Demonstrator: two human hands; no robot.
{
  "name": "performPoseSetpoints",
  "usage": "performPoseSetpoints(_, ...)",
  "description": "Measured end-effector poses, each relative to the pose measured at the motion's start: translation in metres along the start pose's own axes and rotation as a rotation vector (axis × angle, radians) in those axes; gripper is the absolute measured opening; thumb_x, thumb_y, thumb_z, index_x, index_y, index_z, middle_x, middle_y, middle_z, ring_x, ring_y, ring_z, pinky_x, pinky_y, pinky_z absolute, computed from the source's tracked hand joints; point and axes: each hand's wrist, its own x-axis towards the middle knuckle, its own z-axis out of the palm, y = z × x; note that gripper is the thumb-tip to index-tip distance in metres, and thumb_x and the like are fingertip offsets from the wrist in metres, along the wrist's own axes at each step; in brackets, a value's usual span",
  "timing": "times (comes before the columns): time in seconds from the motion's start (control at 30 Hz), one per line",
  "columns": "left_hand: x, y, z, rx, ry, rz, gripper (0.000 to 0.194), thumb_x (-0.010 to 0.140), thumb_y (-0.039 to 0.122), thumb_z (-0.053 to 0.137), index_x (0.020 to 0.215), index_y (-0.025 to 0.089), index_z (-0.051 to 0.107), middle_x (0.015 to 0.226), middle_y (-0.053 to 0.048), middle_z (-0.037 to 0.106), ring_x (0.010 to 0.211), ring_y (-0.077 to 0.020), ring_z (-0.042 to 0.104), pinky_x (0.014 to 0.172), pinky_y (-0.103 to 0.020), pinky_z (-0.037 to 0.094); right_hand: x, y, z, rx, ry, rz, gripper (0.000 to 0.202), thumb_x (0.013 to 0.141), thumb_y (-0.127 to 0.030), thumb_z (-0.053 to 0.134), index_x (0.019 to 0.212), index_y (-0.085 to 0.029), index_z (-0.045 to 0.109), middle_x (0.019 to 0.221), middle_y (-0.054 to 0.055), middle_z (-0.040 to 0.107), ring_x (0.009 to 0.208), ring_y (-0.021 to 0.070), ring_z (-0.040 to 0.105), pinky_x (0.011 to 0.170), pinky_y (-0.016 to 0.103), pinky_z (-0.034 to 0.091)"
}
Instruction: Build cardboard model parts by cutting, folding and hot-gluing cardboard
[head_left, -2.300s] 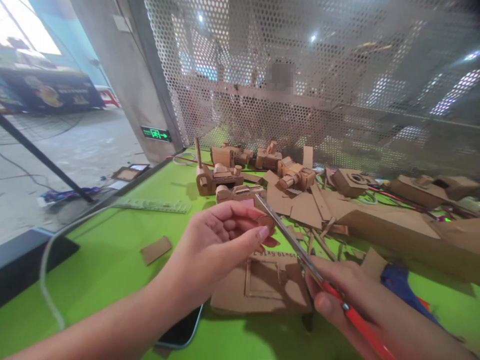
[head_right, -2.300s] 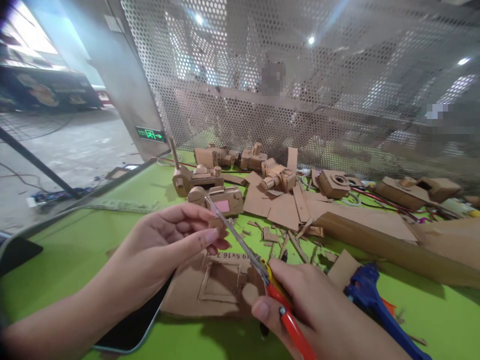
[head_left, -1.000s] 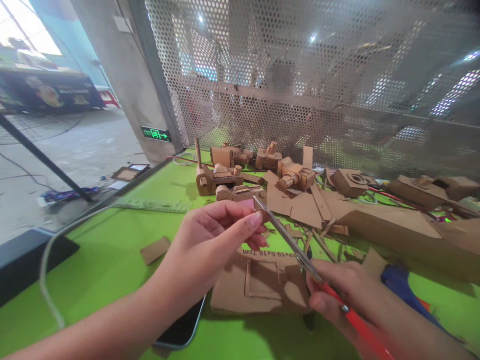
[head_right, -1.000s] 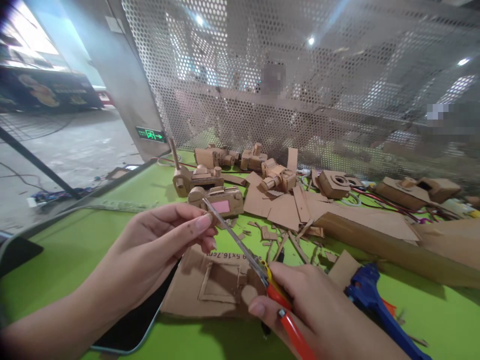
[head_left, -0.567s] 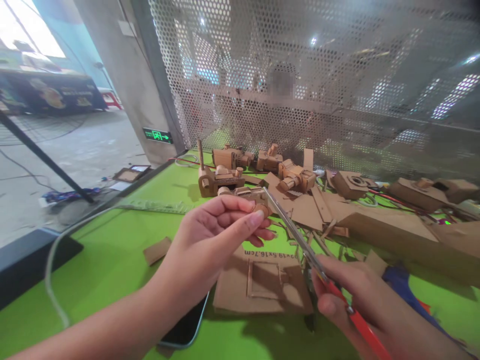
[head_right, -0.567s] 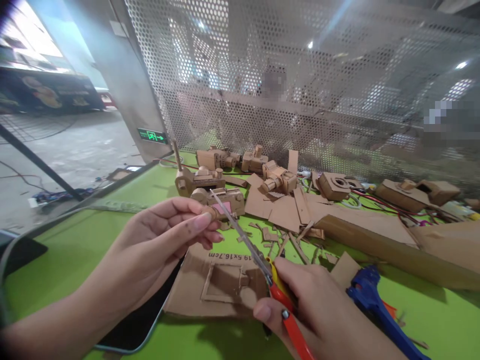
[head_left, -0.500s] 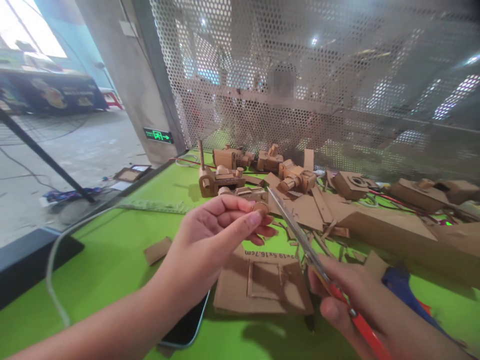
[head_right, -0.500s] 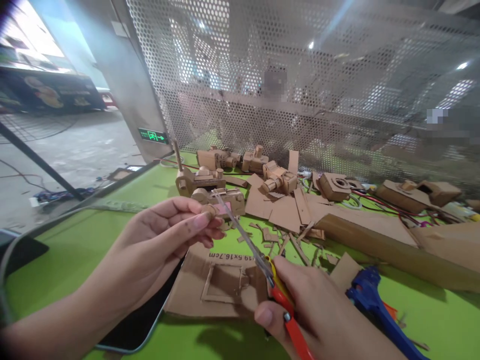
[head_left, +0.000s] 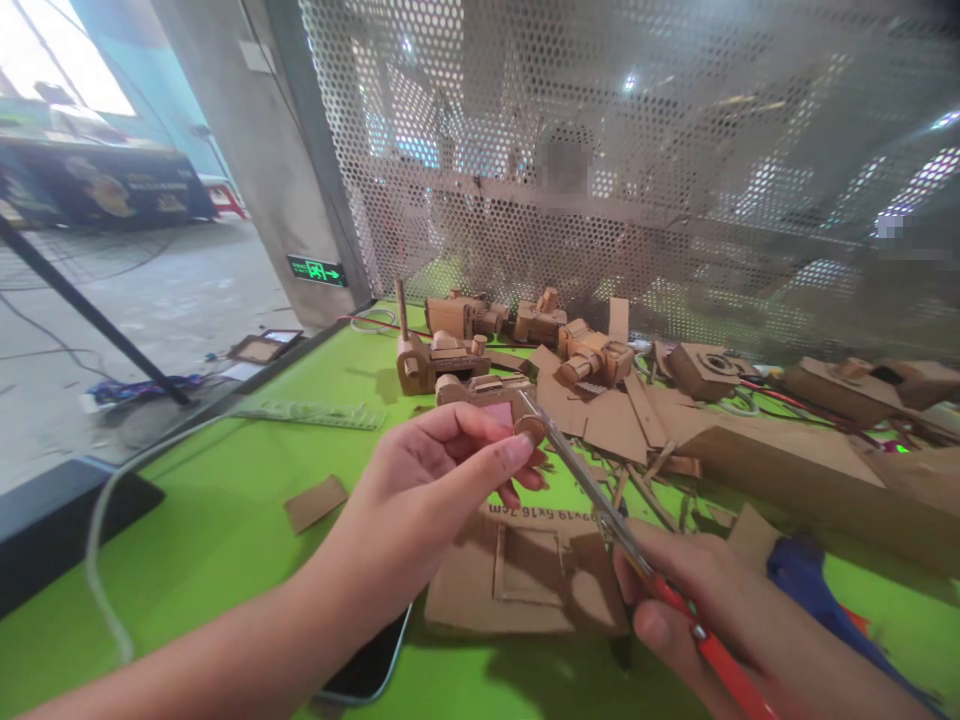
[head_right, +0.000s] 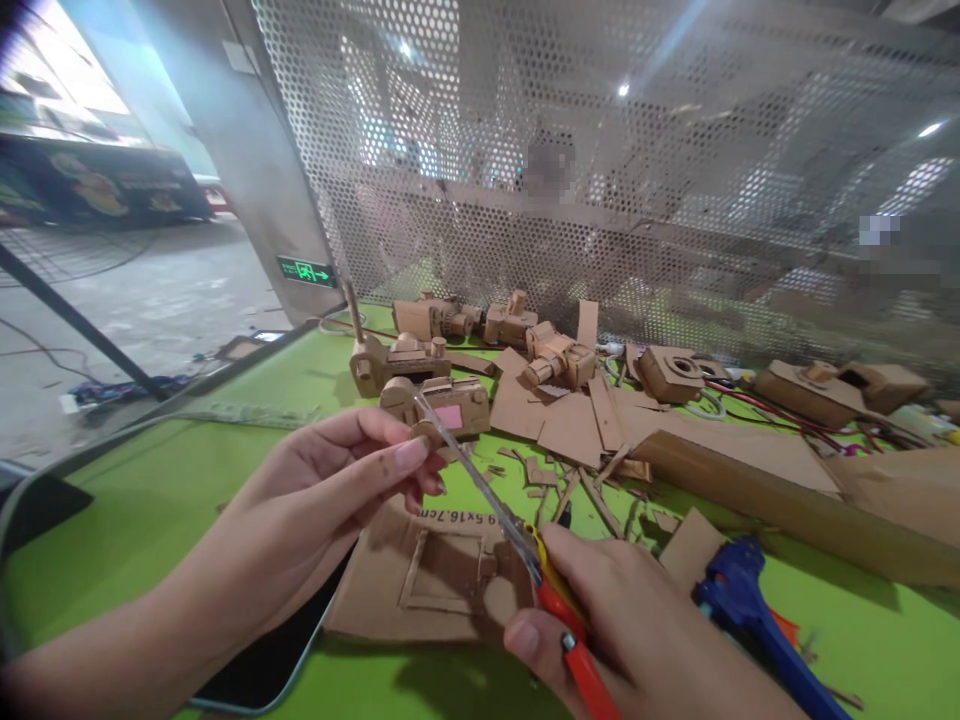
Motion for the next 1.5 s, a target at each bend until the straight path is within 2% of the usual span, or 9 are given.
performPoseSetpoints(0.17,-0.001,-0.002,-0.003,-0.003,-0.035,-0.016,0.023,0.088,0.028,0.103,0.084,0.016,0.083,0.078,-0.001,0.086,0.070,-0.0092,0.078,0.068,-0.012,0.063,-0.002,-0.005,0.001,-0.038,0.109,0.003,0.060,0.110,-0.079,0.049,0.085,-0.028,0.069,0.073,0.005,0.074,0.061,0.0239,0.067,0.056,0.030,0.055)
performPoseSetpoints(0.5,-0.001,-0.007,-0.005,-0.053,-0.065,-0.068,0.021,0.091,0.027,0.101,0.086,0.017,0.083,0.080,-0.001,0.087,0.072,-0.0094,0.079,0.068,-0.013,0.064,-0.003,-0.009,0.003,-0.047,0.119,0.003,0.064,0.111,-0.081,0.045,0.083,-0.030,0.071,0.069,0.004,0.074,0.058,0.0237,0.067,0.053,0.030,0.057)
performPoseSetpoints(0.63,-0.002,-0.005,-0.004,-0.050,-0.069,-0.070,0.023,0.090,0.028,0.102,0.085,0.017,0.082,0.080,-0.001,0.086,0.071,-0.0093,0.079,0.069,-0.013,0.065,-0.004,-0.011,0.003,-0.067,0.129,-0.009,0.062,0.113,-0.075,0.045,0.085,-0.029,0.075,0.067,0.003,0.073,0.057,0.0226,0.066,0.053,0.028,0.057)
performPoseSetpoints(0.8,-0.003,-0.005,-0.003,-0.043,-0.070,-0.082,0.025,0.089,0.029,0.103,0.084,0.017,0.082,0.078,-0.001,0.085,0.069,-0.0091,0.078,0.068,-0.013,0.065,-0.006,-0.012,0.004,-0.144,0.198,-0.038,0.062,0.114,-0.073,0.048,0.079,-0.029,0.074,0.064,0.001,0.071,0.056,0.0211,0.067,0.052,0.026,0.056)
performPoseSetpoints(1.03,-0.004,-0.003,-0.002,-0.028,-0.089,-0.049,0.024,0.090,0.031,0.102,0.085,0.017,0.083,0.078,-0.001,0.086,0.071,-0.0096,0.079,0.068,-0.012,0.065,-0.002,-0.016,0.006,-0.172,0.178,-0.096,0.084,0.114,-0.084,0.017,0.073,-0.028,0.064,0.063,0.004,0.072,0.052,0.0199,0.064,0.045,0.029,0.046)
performPoseSetpoints(1.2,-0.003,0.001,-0.003,-0.025,-0.031,-0.018,0.025,0.087,0.027,0.104,0.083,0.017,0.081,0.080,-0.003,0.088,0.073,-0.0109,0.081,0.067,-0.013,0.065,-0.008,-0.009,0.000,-0.176,0.237,-0.004,0.068,0.115,-0.080,0.039,0.080,-0.027,0.063,0.064,0.002,0.070,0.053,0.0184,0.060,0.050,0.027,0.048)
performPoseSetpoints(1.37,0.001,0.003,-0.003,-0.027,0.001,-0.006,0.027,0.082,0.023,0.107,0.082,0.017,0.081,0.077,-0.002,0.086,0.069,-0.0110,0.081,0.065,-0.013,0.064,-0.007,0.000,-0.003,-0.130,0.094,0.047,0.056,0.114,-0.075,0.049,0.088,-0.028,0.065,0.077,0.002,0.075,0.064,0.0211,0.068,0.057,0.027,0.054)
performPoseSetpoints(1.5,0.002,0.002,-0.004,-0.009,0.014,-0.018,0.023,0.085,0.024,0.105,0.086,0.017,0.083,0.082,-0.002,0.087,0.072,-0.0111,0.081,0.068,-0.013,0.066,-0.004,-0.002,-0.002,-0.081,0.058,0.038,0.053,0.111,-0.075,0.055,0.090,-0.027,0.067,0.077,0.002,0.074,0.068,0.0224,0.069,0.061,0.028,0.058)
